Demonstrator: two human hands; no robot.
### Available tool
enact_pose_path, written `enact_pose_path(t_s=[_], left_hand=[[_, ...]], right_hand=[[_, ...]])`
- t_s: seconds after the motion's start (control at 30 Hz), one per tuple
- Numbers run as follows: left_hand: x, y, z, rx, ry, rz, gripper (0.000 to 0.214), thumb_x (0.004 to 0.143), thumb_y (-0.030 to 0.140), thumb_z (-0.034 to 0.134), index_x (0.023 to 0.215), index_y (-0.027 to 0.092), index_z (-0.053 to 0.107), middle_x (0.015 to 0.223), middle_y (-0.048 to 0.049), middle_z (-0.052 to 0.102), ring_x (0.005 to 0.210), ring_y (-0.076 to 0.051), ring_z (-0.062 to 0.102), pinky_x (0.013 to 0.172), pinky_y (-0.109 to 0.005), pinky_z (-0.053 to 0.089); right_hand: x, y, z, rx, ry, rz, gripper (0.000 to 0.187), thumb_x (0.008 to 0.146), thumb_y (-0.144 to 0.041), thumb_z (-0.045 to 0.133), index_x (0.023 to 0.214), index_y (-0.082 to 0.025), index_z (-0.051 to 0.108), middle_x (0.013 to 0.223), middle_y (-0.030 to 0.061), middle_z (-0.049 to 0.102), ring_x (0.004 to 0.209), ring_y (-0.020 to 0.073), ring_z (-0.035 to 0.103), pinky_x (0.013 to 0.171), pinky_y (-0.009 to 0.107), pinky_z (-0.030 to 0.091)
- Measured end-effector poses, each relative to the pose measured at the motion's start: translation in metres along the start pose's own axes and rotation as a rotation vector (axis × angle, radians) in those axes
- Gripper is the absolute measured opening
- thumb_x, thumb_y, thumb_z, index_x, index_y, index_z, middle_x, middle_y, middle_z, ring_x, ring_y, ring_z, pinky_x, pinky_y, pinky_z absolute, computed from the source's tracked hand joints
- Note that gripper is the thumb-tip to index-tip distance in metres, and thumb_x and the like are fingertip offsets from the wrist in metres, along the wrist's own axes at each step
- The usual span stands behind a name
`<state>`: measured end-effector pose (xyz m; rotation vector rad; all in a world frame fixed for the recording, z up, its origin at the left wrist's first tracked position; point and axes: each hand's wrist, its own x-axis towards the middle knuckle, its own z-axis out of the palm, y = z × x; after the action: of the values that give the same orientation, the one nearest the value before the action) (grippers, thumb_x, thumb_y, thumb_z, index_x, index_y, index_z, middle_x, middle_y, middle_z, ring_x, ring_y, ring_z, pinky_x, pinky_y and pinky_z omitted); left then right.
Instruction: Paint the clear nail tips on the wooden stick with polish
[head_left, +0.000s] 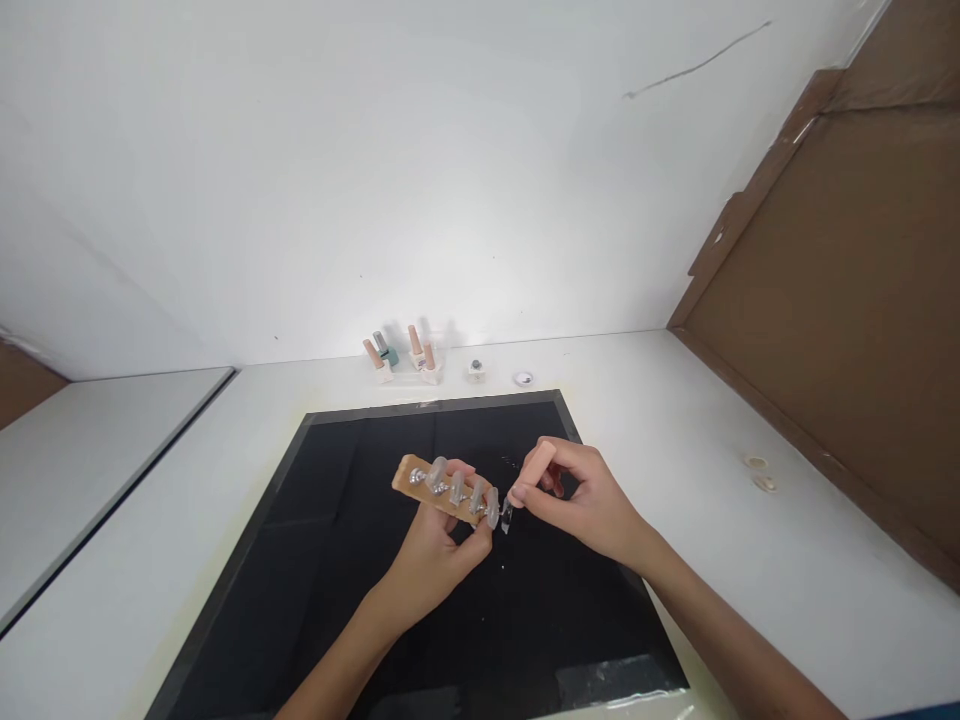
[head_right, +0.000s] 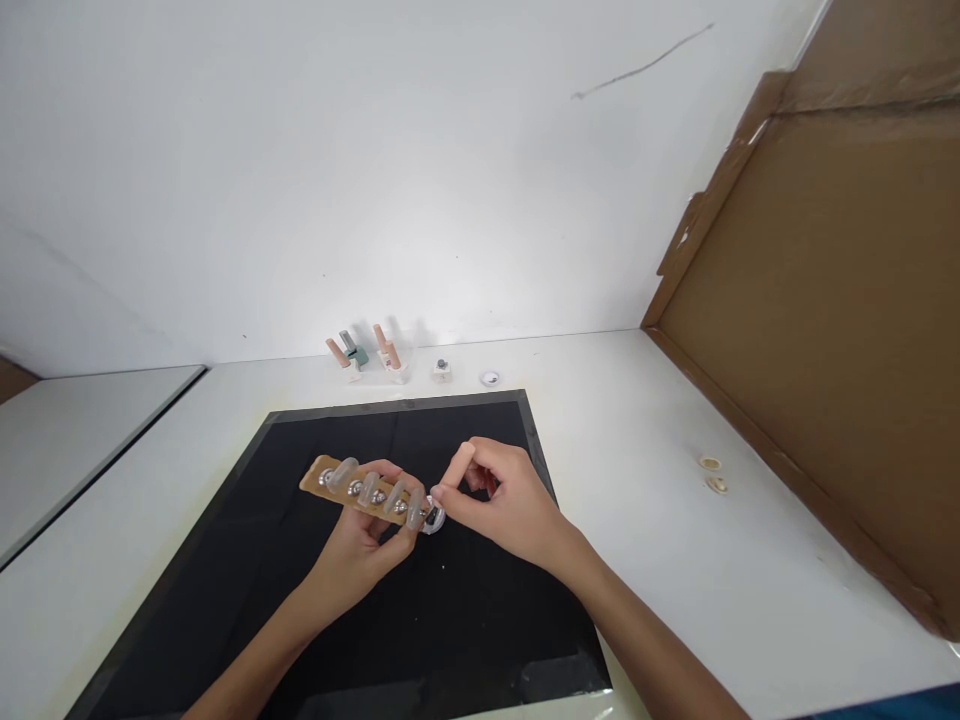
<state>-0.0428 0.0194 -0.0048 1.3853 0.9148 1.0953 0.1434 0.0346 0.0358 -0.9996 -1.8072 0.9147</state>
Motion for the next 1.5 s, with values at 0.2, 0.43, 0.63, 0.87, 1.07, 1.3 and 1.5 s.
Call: enact_pose_path(t_s=[0.2,0.43,0.63,0.87,1.07,1.3,1.5], left_hand=[[0.0,-0.002,-0.001,-0.017,0.003,-0.001,0.032,0.078,0.015,0.06,0.101,0.027,0.041,0.087,0.0032,0.051,0.081,-0.014,0.054,0.081,-0.032,0.043],[0.001,0.007,0.001,-0.154,-0.014,-0.007,0.038,0.078,0.02,0.064,0.102,0.028,0.036,0.081,0.0043,0.054,0.066,-0.01,0.051,0.063,-0.026,0.043],[0.005,0.01,0.005,-0.322,-0.016,-0.04,0.042,0.076,0.023,0.069,0.101,0.028,0.035,0.078,0.006,0.055,0.057,-0.007,0.048,0.053,-0.022,0.042],[0.005,0.012,0.006,-0.404,0.023,-0.102,0.043,0.075,0.023,0.07,0.103,0.027,0.038,0.075,0.0066,0.057,0.056,-0.007,0.048,0.053,-0.022,0.04],[0.006,0.016,0.007,-0.47,0.035,-0.139,0.047,0.071,0.024,0.074,0.103,0.026,0.039,0.073,0.0066,0.057,0.056,-0.007,0.048,0.05,-0.021,0.038],[0.004,0.014,0.008,-0.483,0.039,-0.15,0.046,0.072,0.024,0.073,0.103,0.025,0.04,0.074,0.0069,0.057,0.055,-0.006,0.048,0.05,-0.022,0.037],[0.004,0.013,0.007,-0.492,0.036,-0.136,0.044,0.074,0.022,0.072,0.105,0.026,0.04,0.075,0.0062,0.057,0.057,-0.006,0.05,0.051,-0.022,0.038]], right_hand=[[0.002,0.002,-0.001,-0.023,0.121,0.029,0.017,0.082,-0.019,0.06,0.065,-0.02,0.058,0.066,-0.0001,0.059,0.055,0.0117,0.042,0.05,0.026,0.033],[0.0,-0.001,0.0,0.122,0.042,-0.063,0.016,0.082,-0.025,0.063,0.067,-0.02,0.061,0.068,0.0014,0.061,0.054,0.0116,0.045,0.05,0.026,0.036],[0.001,0.0,0.002,0.103,0.083,-0.057,0.013,0.081,-0.022,0.063,0.068,-0.02,0.062,0.068,0.0004,0.061,0.054,0.0113,0.042,0.05,0.026,0.034],[-0.001,-0.002,-0.001,0.138,0.171,-0.095,0.012,0.083,-0.023,0.062,0.071,-0.021,0.062,0.071,0.0012,0.064,0.054,0.0121,0.043,0.05,0.027,0.036],[-0.003,-0.001,0.002,0.145,0.091,-0.203,0.006,0.08,-0.023,0.067,0.074,-0.023,0.066,0.073,0.0,0.062,0.057,0.0116,0.047,0.05,0.025,0.037],[0.0,-0.001,0.004,0.031,0.193,-0.185,0.011,0.078,-0.015,0.064,0.069,-0.02,0.064,0.069,0.0001,0.06,0.055,0.011,0.044,0.049,0.025,0.037],[-0.001,0.002,0.001,0.102,0.231,-0.217,0.01,0.08,-0.017,0.064,0.071,-0.021,0.064,0.071,0.0001,0.061,0.054,0.0107,0.044,0.049,0.025,0.037]])
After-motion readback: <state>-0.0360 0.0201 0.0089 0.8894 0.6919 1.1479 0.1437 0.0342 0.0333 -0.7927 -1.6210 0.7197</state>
